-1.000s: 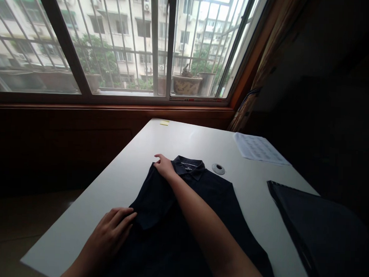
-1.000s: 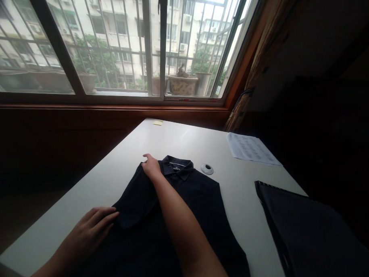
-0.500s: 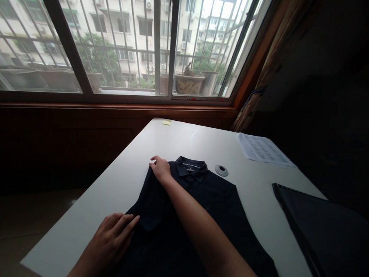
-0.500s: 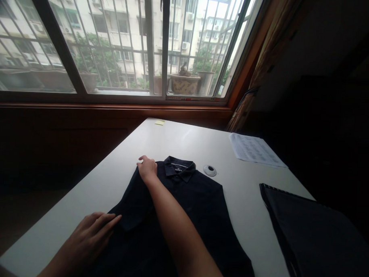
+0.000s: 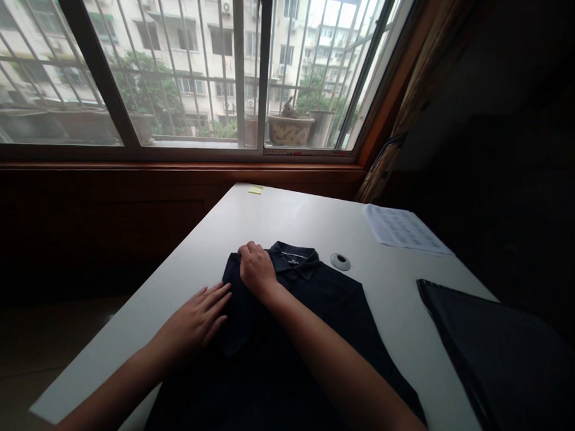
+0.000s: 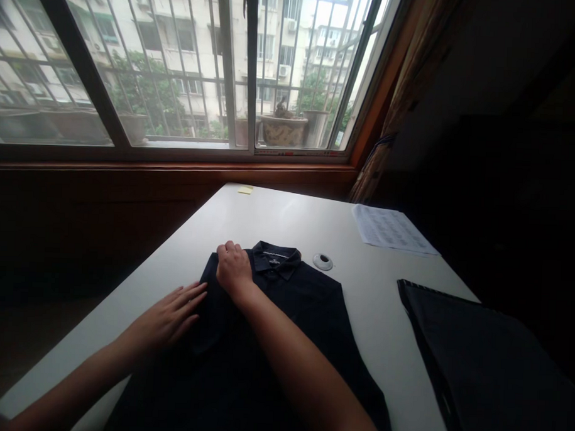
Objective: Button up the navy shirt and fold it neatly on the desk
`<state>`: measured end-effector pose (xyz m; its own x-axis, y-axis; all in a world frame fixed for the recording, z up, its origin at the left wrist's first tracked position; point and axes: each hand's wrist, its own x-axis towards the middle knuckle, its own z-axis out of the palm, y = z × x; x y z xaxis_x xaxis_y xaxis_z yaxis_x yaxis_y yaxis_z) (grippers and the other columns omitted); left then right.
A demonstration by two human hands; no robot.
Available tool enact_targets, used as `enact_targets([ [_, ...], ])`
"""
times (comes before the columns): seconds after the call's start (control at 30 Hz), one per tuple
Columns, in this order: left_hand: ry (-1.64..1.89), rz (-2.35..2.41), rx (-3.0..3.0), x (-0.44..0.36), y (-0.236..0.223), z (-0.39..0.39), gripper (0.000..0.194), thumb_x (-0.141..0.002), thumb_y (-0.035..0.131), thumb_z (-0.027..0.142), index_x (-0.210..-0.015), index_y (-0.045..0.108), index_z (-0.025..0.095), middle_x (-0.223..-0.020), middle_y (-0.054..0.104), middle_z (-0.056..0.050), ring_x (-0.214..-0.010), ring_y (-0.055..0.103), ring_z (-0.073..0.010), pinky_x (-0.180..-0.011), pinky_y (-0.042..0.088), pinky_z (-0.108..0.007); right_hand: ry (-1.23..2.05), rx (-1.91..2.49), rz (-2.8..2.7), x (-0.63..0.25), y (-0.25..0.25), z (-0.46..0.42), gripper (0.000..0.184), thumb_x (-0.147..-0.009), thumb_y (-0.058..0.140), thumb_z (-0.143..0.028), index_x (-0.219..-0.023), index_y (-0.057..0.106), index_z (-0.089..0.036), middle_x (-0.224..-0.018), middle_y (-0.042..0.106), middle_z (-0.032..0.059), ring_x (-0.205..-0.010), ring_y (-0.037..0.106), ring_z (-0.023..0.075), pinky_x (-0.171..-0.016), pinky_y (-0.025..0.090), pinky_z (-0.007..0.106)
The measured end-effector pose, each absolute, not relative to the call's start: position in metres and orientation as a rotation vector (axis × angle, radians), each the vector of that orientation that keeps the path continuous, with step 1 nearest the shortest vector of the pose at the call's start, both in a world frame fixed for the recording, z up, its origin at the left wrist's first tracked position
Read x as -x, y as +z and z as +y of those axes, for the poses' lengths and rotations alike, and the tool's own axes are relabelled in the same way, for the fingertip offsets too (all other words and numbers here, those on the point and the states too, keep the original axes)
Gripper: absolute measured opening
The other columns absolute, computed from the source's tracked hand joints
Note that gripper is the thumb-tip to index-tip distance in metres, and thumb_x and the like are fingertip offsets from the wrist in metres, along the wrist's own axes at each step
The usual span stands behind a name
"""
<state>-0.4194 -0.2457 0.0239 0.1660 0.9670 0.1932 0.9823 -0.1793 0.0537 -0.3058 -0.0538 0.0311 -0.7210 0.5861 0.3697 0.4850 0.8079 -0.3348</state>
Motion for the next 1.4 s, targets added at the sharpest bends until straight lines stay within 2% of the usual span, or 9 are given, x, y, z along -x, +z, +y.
enact_targets([
  [0.13,-0.208,-2.036,2.378,0.424,0.007,-0.197,0.058,-0.104,0.035,0.049,-0.153,0.035,0.019,-0.159,0.033,-0.011,-0.147,0.031,-0.0288,-0.119,0.030,-0.052,0.309,0.768,-2.516,0.265,0.036,-0.057,0.025,-0.097,0.042,-0.013,-0.112,0.061,-0.017,-0.113,0.062,0.0135,-0.107,0.055,0.0263,-0.096,0.045,0.040],
  [0.23,-0.146,-2.115,2.307,0.429,-0.006,-0.167,0.063,-0.104,0.033,0.052,-0.155,0.032,0.015,-0.162,0.024,-0.014,-0.150,0.023,-0.0297,-0.121,0.024,-0.052,0.326,0.691,-2.550,0.228,0.031,-0.071,0.027,-0.099,0.048,-0.025,-0.122,0.060,-0.017,-0.123,0.062,0.0136,-0.116,0.055,0.0261,-0.104,0.043,0.040],
  [0.4,-0.053,-2.187,2.226,0.444,-0.015,-0.134,0.064,-0.104,0.029,0.050,-0.156,0.026,0.013,-0.164,0.014,-0.013,-0.153,0.014,-0.0282,-0.121,0.017,-0.052,0.402,0.340,-2.793,0.181,0.010,-0.106,0.057,-0.100,0.048,-0.048,-0.149,0.042,-0.019,-0.156,0.041,0.0117,-0.147,0.030,0.0282,-0.121,0.023,0.050],
  [0.5,-0.045,-2.192,2.221,0.452,-0.016,-0.121,0.064,-0.104,0.026,0.050,-0.157,0.024,0.014,-0.164,0.012,-0.012,-0.153,0.013,-0.0290,-0.120,0.018,-0.054,0.462,0.302,-2.878,0.168,0.003,-0.120,0.060,-0.101,0.043,-0.052,-0.153,0.037,-0.022,-0.161,0.031,0.0091,-0.151,0.020,0.0265,-0.123,0.017,0.052],
  [0.77,-0.042,-2.223,2.113,0.457,-0.010,-0.106,0.061,-0.104,0.026,0.045,-0.156,0.028,0.014,-0.163,0.020,-0.013,-0.151,0.018,-0.0331,-0.116,0.019,-0.063,0.559,0.278,-2.968,0.139,0.022,-0.127,0.061,-0.103,0.036,-0.053,-0.155,0.033,-0.020,-0.163,0.025,0.0087,-0.152,0.017,0.0231,-0.124,0.013,0.049],
  [0.9,-0.096,-2.136,2.088,0.430,0.002,-0.111,0.059,-0.103,0.030,0.039,-0.156,0.028,0.013,-0.165,0.017,-0.010,-0.153,0.008,-0.0281,-0.122,0.011,-0.055,0.389,0.491,-2.891,0.111,0.027,-0.105,0.057,-0.105,0.032,-0.042,-0.156,0.029,-0.017,-0.164,0.021,0.0087,-0.152,0.016,0.0213,-0.124,0.018,0.046],
  [1.0,-0.179,-2.005,2.165,0.399,0.005,-0.118,0.058,-0.103,0.031,0.041,-0.155,0.032,0.014,-0.163,0.025,-0.009,-0.153,0.014,-0.0252,-0.124,0.015,-0.048,0.243,0.811,-2.774,0.088,0.026,-0.084,0.057,-0.105,0.031,-0.041,-0.156,0.028,-0.015,-0.165,0.020,0.0109,-0.152,0.016,0.0223,-0.123,0.021,0.046],
  [1.2,-0.222,-2.035,2.218,0.361,-0.016,-0.127,0.063,-0.103,0.032,0.050,-0.154,0.034,0.015,-0.161,0.029,-0.011,-0.151,0.023,-0.0279,-0.122,0.020,-0.053,0.164,1.198,-2.728,0.048,0.004,-0.071,0.068,-0.104,0.029,-0.053,-0.156,0.027,-0.010,-0.165,0.017,0.0122,-0.152,0.018,0.0244,-0.123,0.023,0.046],
  [1.4,-0.209,-2.104,2.191,0.362,-0.023,-0.126,0.063,-0.102,0.031,0.052,-0.155,0.032,0.016,-0.162,0.024,-0.010,-0.151,0.020,-0.0265,-0.122,0.018,-0.052,0.143,1.264,-2.726,0.040,-0.020,-0.077,0.070,-0.103,0.027,-0.056,-0.156,0.028,-0.012,-0.165,0.017,0.0097,-0.152,0.015,0.0240,-0.125,0.016,0.045],
])
